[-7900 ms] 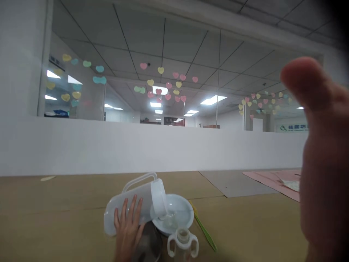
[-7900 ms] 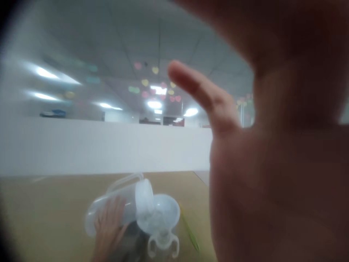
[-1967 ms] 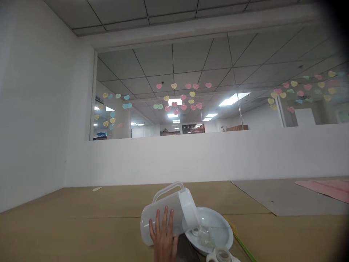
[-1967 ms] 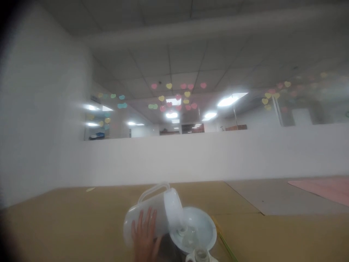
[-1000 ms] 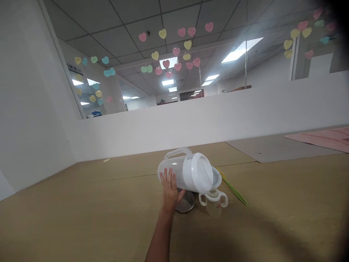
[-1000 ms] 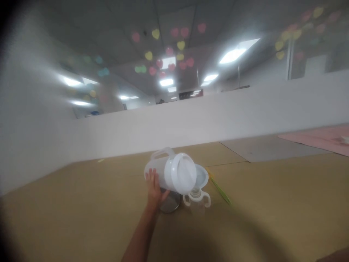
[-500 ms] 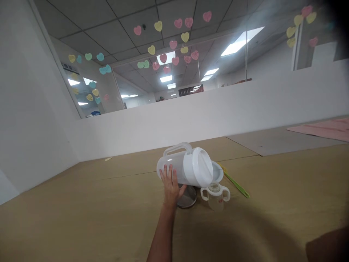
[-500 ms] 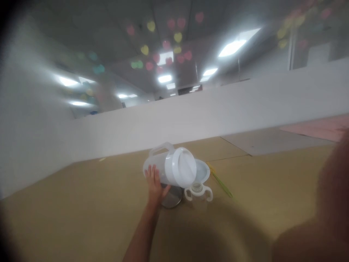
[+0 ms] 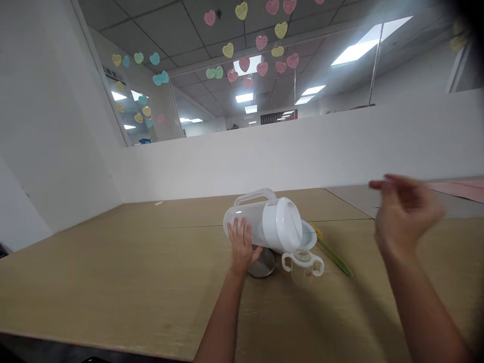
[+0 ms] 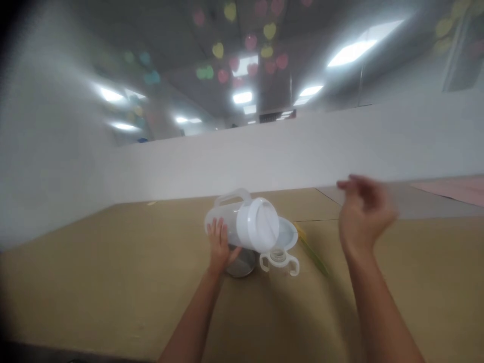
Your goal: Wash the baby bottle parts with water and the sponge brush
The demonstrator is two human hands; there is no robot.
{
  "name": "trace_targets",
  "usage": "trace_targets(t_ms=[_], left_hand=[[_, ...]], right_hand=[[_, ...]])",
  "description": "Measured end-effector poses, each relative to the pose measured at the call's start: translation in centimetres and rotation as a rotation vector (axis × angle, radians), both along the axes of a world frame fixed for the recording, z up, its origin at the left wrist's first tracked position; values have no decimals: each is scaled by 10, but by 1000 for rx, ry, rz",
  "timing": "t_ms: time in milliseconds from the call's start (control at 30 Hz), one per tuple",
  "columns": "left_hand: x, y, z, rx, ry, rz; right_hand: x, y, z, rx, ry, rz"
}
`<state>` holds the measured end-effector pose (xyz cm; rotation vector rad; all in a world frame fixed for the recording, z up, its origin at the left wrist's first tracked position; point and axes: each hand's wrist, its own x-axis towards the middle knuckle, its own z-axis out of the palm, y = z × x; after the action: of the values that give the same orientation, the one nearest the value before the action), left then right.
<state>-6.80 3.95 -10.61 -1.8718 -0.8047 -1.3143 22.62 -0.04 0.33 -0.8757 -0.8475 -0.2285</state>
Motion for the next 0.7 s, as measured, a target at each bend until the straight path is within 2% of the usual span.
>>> trace_targets(t_ms=[100, 200, 267, 333, 400, 700], left_hand=[[0, -1, 0, 6, 4, 5], [0, -1, 0, 1, 9, 22], [0, -1, -1, -4, 13, 38], [0, -1, -1, -6, 17, 49], [0, 0, -1, -17, 19, 53], [1, -2, 1, -20, 14, 44]], right_hand=[[9, 17, -43, -440, -62, -117], [21, 36, -92, -1034, -180, -81], [28, 44, -116, -1220, -268, -83], [32, 47, -130, -1294, -339, -115], [34, 47, -136, -1334, -410, -128], [37, 45, -142, -1322, -489, -146]])
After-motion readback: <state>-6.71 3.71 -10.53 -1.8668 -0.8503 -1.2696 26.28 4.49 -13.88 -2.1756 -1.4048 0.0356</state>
